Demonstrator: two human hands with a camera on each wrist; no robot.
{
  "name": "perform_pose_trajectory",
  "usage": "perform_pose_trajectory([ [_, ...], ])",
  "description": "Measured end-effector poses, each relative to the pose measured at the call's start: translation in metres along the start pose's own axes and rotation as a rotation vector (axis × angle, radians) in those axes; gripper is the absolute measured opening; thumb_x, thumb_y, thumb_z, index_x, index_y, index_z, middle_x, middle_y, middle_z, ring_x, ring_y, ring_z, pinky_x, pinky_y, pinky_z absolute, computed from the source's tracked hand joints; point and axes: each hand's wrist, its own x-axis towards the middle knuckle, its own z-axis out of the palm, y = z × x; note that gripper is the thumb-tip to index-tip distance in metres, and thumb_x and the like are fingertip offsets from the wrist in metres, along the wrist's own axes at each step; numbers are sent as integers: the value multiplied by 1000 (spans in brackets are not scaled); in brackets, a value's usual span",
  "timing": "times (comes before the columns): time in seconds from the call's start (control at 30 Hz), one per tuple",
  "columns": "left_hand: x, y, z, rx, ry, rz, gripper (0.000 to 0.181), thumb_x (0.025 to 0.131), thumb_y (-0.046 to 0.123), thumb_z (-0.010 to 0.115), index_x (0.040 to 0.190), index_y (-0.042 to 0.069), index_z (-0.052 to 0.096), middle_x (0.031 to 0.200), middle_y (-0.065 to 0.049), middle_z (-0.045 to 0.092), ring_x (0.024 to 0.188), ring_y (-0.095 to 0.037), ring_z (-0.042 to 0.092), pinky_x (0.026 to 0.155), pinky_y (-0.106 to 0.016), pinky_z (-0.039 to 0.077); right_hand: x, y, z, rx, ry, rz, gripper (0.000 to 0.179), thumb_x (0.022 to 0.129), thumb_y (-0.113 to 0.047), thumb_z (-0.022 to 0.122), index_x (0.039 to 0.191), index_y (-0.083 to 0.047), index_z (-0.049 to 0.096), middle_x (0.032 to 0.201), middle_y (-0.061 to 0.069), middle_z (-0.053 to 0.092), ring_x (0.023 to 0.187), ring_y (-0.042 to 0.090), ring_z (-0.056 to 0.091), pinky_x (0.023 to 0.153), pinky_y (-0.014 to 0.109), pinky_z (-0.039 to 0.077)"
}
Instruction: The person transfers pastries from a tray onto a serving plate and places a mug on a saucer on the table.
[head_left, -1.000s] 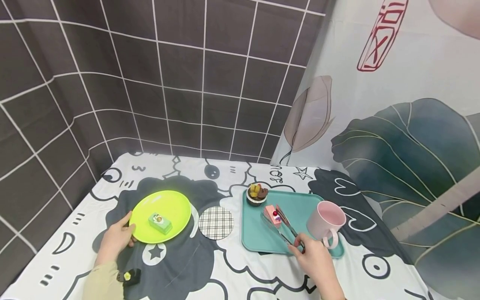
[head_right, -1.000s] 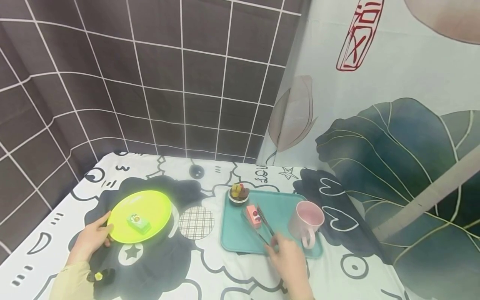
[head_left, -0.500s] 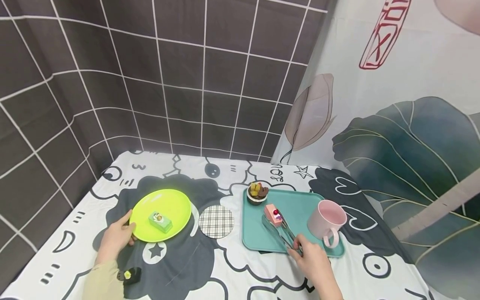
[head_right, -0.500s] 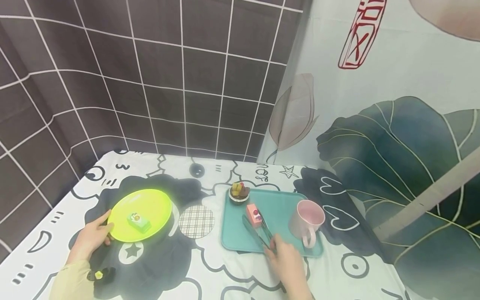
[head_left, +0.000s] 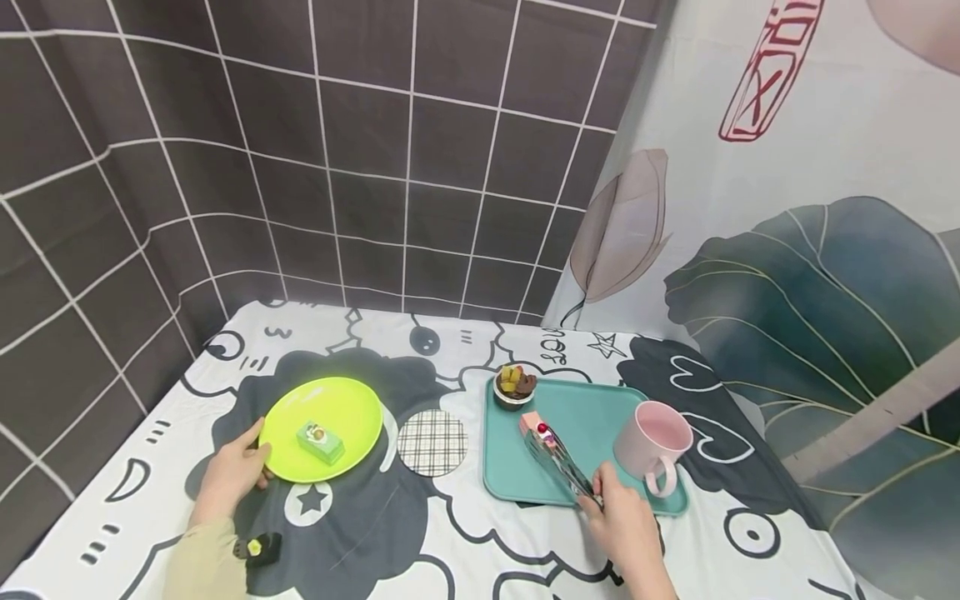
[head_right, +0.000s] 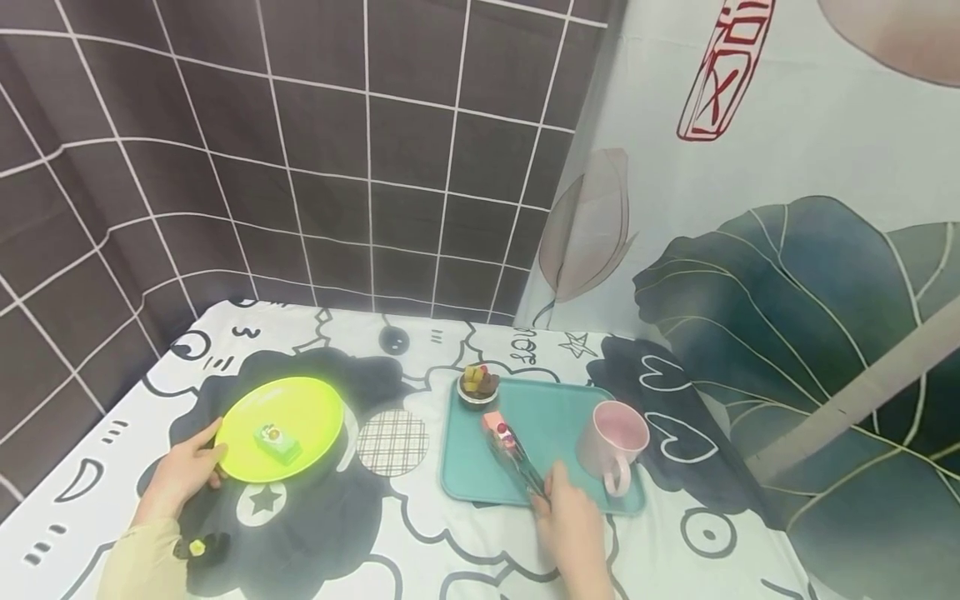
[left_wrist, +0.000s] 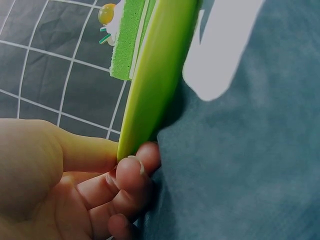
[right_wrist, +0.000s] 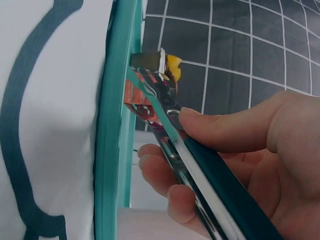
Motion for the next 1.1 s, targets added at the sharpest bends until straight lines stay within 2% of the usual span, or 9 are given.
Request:
perform_pose_trajectory([
  [0.17,0,0,0,-5,3,-1,59,100,20,37,150,-4,19,60,3,57,58,-12,55,66,-29,36,1,-5,-2,16,3,18,30,84,-12,71,77,-12,41,56,-3,38,51,12,37,51,27,27],
  [0.6,1,-1,1,-17,4,-3,58,100,20,37,150,-4,19,60,4,58,58,-12,55,66,-28,36,3,-12,-5,40,115,-68,34,83,-12,72,75,-14,39,56,-6,31,49,8,31,50,24,24],
  [0.93,1,-2,1,-12,5,1,58,100,20,37,150,-4,19,61,3,57,58,-12,55,65,-28,36,10,-23,-1,70,219,-175,35,78,-7,76,78,-13,41,55,-8,28,47,5,26,47,22,22],
  [1.1,1,-3,2,-12,5,-1,59,100,20,37,150,-5,19,61,3,57,58,-12,54,65,-29,36,15,-32,-2,92,199,-170,31,79,-7,75,83,-13,45,56,-7,31,48,4,26,47,22,23],
])
